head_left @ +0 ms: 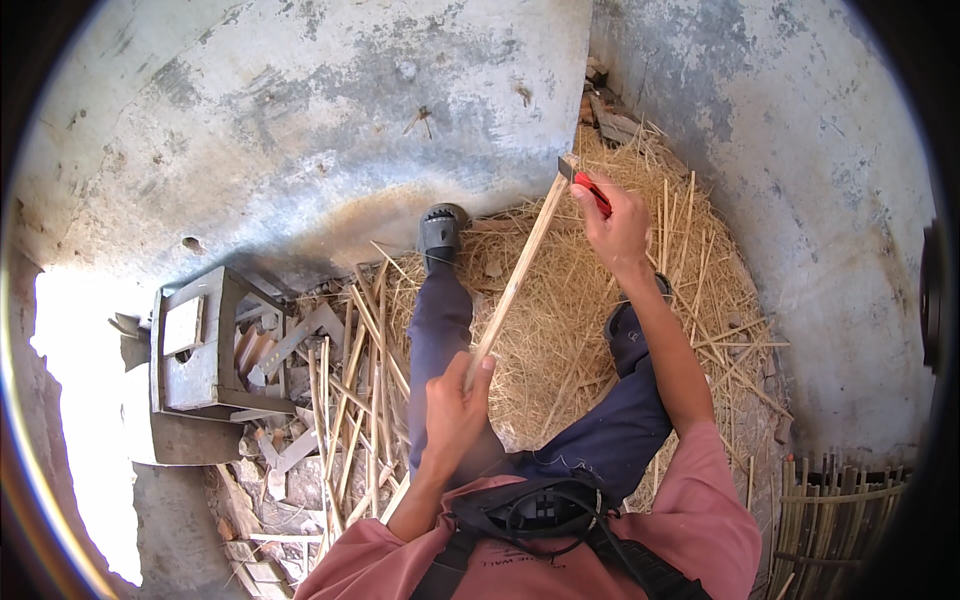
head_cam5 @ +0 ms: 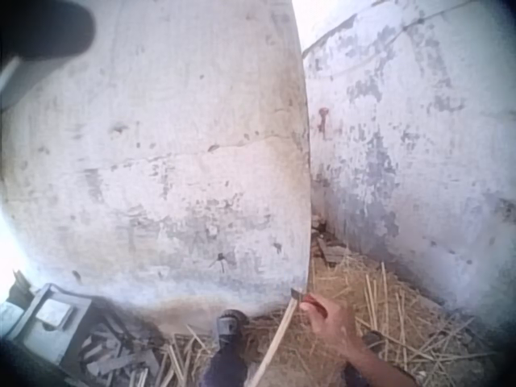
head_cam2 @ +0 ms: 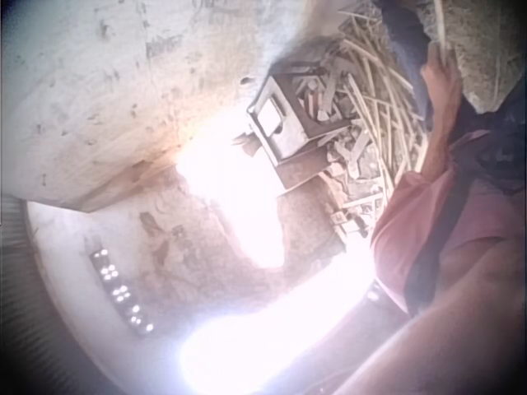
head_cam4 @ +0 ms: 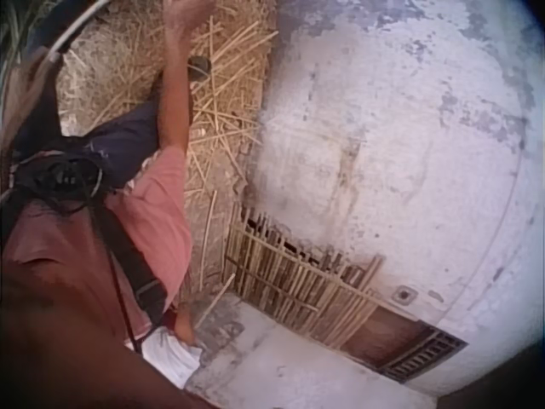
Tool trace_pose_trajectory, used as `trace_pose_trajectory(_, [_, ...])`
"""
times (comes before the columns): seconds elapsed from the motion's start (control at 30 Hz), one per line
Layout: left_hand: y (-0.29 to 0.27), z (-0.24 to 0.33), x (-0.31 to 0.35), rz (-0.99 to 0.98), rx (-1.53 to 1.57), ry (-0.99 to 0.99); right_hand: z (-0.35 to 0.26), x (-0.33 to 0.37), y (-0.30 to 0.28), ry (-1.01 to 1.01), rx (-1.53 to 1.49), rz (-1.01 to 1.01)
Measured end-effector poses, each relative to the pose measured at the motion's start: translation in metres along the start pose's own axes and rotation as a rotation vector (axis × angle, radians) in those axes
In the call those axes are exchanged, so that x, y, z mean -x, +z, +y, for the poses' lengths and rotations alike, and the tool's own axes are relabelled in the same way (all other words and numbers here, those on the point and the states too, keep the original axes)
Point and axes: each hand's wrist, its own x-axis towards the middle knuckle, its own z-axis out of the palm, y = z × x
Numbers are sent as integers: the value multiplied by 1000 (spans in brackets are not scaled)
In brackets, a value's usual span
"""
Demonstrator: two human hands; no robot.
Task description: The person whittles the end of a long thin wooden rod with a small knife, rotating the rod and making repeated shallow cuts to taper the tip.
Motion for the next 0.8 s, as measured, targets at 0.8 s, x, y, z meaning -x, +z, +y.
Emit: trace_pose_trajectory(0.8, [-8, -20, -12, 142, -178, 15, 2, 16, 3, 190, -633, -726])
